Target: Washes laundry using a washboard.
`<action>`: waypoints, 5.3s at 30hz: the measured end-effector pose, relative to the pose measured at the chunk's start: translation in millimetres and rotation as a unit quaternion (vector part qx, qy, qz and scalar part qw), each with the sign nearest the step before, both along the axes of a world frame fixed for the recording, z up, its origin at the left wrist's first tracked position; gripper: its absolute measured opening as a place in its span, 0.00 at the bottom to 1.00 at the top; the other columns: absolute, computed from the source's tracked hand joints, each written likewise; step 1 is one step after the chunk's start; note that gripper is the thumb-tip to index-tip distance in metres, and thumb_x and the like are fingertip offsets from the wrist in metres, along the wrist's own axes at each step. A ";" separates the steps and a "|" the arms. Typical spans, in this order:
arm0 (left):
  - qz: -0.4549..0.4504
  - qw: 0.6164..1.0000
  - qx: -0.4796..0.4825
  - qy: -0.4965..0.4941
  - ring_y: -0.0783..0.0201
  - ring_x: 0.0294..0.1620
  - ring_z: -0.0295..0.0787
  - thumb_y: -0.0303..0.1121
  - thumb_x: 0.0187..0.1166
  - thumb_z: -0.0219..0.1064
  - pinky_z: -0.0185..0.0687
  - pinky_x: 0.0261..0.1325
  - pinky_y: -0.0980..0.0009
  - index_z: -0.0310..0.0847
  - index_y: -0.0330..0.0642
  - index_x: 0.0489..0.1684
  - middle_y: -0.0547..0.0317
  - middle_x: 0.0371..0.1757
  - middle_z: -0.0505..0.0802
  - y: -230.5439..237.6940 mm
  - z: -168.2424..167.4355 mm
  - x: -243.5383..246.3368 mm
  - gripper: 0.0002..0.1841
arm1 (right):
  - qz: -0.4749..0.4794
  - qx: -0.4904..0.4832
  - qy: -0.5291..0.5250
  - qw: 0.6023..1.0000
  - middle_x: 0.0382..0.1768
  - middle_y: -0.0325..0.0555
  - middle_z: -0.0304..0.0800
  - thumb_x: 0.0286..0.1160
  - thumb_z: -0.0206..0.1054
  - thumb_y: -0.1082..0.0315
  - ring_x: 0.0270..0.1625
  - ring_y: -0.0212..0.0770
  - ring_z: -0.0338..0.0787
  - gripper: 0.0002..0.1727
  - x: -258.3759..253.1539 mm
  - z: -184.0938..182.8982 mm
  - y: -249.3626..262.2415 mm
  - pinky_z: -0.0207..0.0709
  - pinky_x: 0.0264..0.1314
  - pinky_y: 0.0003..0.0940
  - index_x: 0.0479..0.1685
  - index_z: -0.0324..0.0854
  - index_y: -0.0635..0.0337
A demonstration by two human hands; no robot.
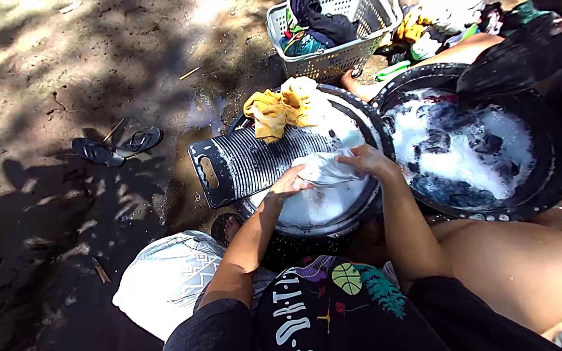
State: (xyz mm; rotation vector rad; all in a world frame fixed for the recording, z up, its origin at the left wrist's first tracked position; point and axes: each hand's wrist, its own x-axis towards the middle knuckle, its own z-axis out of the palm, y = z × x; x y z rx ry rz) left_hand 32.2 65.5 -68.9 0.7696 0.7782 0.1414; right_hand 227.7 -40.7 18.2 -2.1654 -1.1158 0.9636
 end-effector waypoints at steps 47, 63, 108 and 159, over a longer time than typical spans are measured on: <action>0.004 0.972 0.120 0.202 0.62 0.51 0.86 0.31 0.94 0.48 0.84 0.53 0.67 0.46 0.36 0.85 0.43 0.61 0.81 90.1 37.7 -110.8 0.24 | -0.417 0.118 -0.089 0.897 0.91 0.79 0.37 0.69 0.79 0.64 0.94 0.71 0.46 0.58 -28.0 -147.2 22.9 0.46 0.94 0.54 0.93 0.39 0.74; 0.165 0.971 0.068 0.159 0.53 0.72 0.77 0.50 0.96 0.34 0.74 0.73 0.56 0.55 0.40 0.87 0.41 0.77 0.77 87.2 38.1 -112.1 0.30 | 0.057 0.042 -0.158 0.985 0.89 0.79 0.50 0.69 0.78 0.53 0.89 0.78 0.56 0.56 -131.3 -78.2 101.2 0.54 0.83 0.76 0.92 0.48 0.71; 0.138 0.976 0.071 0.154 0.60 0.52 0.87 0.43 0.97 0.39 0.85 0.56 0.62 0.66 0.35 0.75 0.47 0.55 0.87 76.6 32.9 -130.0 0.23 | -0.095 0.051 -0.135 0.985 0.77 0.76 0.74 0.78 0.72 0.61 0.79 0.77 0.74 0.43 5.0 -127.0 57.8 0.65 0.79 0.73 0.92 0.57 0.61; 0.175 0.950 0.120 0.228 0.57 0.53 0.84 0.43 0.97 0.34 0.82 0.54 0.58 0.68 0.36 0.71 0.45 0.55 0.85 65.4 21.0 -99.7 0.24 | 0.046 0.245 -0.016 0.968 0.79 0.63 0.77 0.72 0.74 0.58 0.83 0.59 0.76 0.37 -170.2 -103.5 91.7 0.66 0.87 0.56 0.84 0.73 0.61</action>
